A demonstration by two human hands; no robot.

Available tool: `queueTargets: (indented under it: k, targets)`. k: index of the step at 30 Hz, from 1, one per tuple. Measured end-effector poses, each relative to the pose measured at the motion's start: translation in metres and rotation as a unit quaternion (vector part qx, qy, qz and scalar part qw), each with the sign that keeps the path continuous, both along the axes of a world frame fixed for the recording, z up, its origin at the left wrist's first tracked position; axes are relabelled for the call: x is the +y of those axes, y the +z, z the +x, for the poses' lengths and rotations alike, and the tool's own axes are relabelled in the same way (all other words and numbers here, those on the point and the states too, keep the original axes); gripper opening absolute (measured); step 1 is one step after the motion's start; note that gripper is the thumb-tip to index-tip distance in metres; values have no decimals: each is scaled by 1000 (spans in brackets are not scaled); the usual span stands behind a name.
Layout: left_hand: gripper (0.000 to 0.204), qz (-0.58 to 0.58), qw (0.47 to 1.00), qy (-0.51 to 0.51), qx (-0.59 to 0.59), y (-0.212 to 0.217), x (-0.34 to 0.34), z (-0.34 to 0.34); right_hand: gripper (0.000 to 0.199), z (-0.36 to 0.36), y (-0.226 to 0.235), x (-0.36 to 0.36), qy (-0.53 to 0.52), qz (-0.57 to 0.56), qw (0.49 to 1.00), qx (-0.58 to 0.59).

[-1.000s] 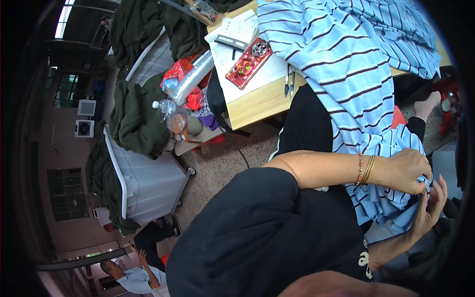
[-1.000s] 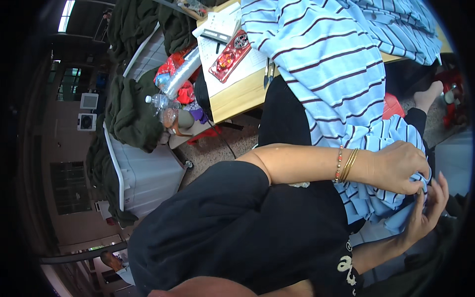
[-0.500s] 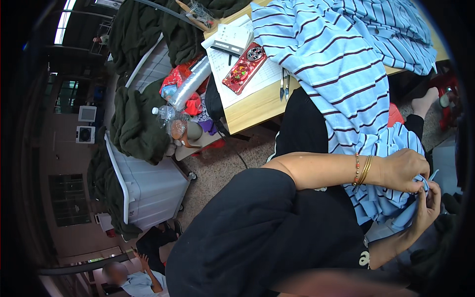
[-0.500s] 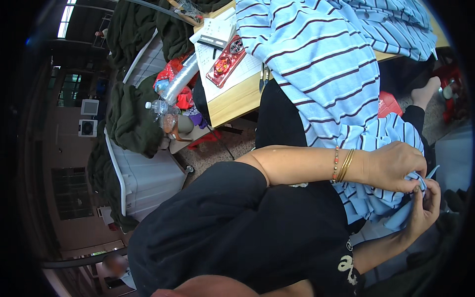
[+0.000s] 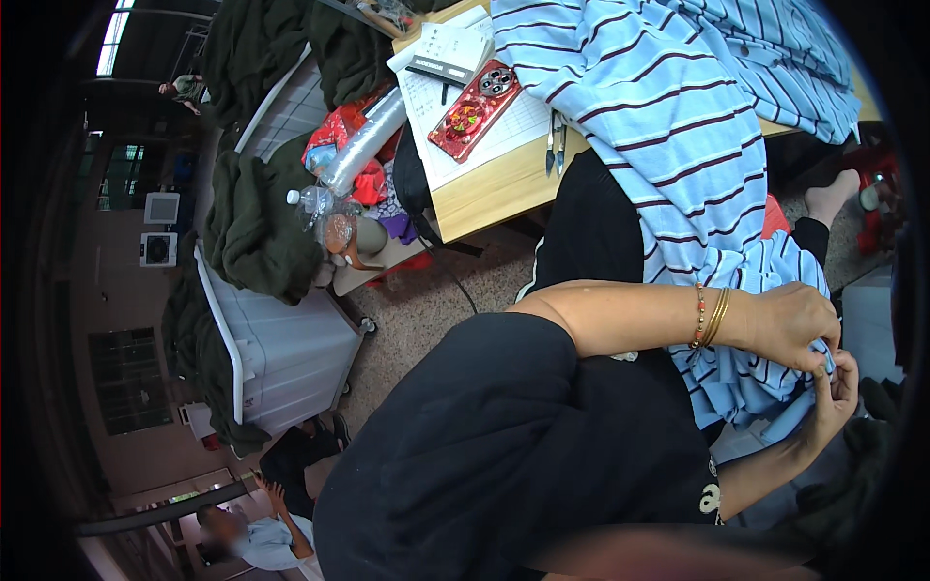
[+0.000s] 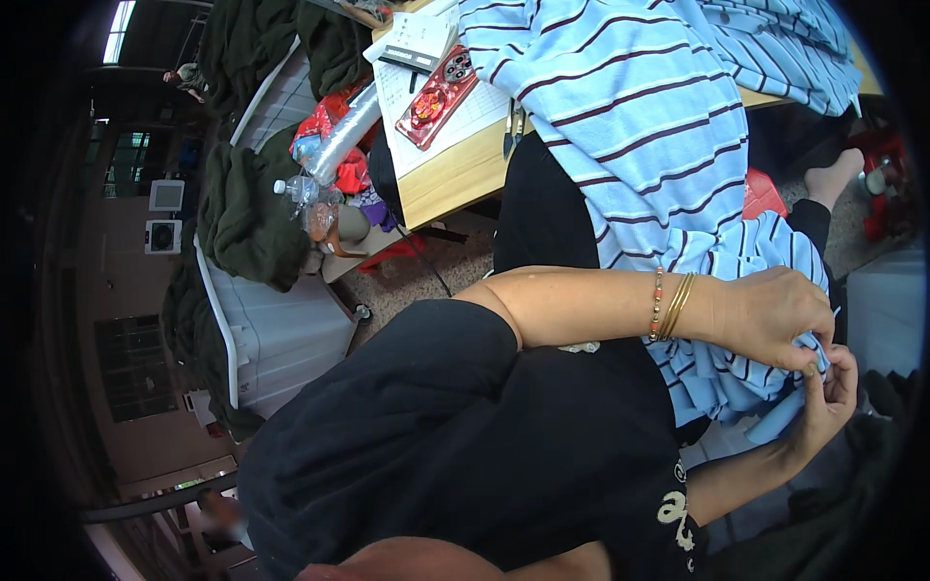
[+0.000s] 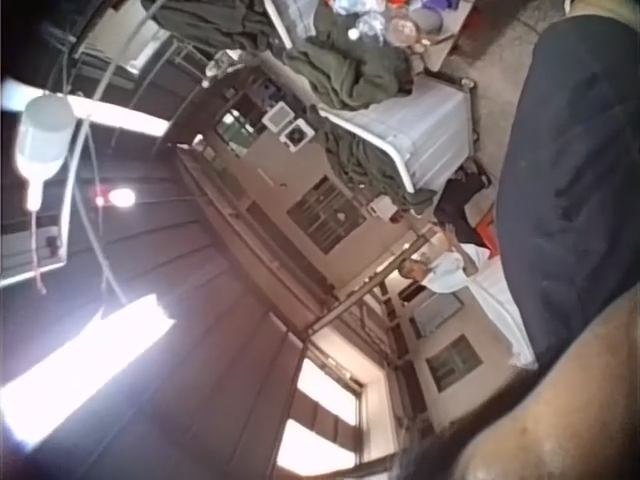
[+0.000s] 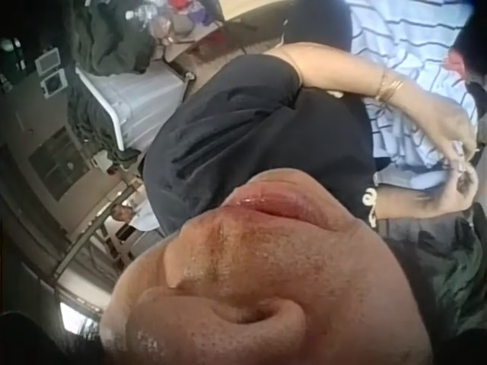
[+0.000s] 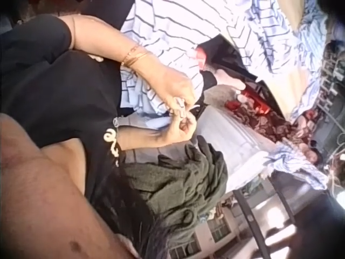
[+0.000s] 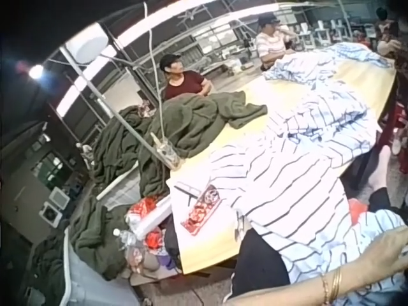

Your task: Inspecting striped garments and removing loose threads or tags.

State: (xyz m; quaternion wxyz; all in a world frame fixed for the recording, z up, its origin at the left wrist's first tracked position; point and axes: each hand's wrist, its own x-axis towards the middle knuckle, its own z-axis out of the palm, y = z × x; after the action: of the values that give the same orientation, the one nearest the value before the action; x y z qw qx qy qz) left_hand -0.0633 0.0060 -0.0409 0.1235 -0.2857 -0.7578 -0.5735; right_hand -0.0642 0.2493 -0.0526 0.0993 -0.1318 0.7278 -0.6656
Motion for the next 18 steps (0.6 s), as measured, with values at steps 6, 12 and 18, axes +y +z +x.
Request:
queueTargets:
  k: [6,12,18]
  targets:
    - [30,2,999,-38,-30,7,-6,1,19,-1,2,2,25,-16,999,16]
    - [30,30,999,-9,-30,0,-6,-5,25,-4,-2,4,-40,58,994,83]
    - [30,37,995,-40,-80,-1,-10,-6,25,-5,4,0,-66,103,992,31]
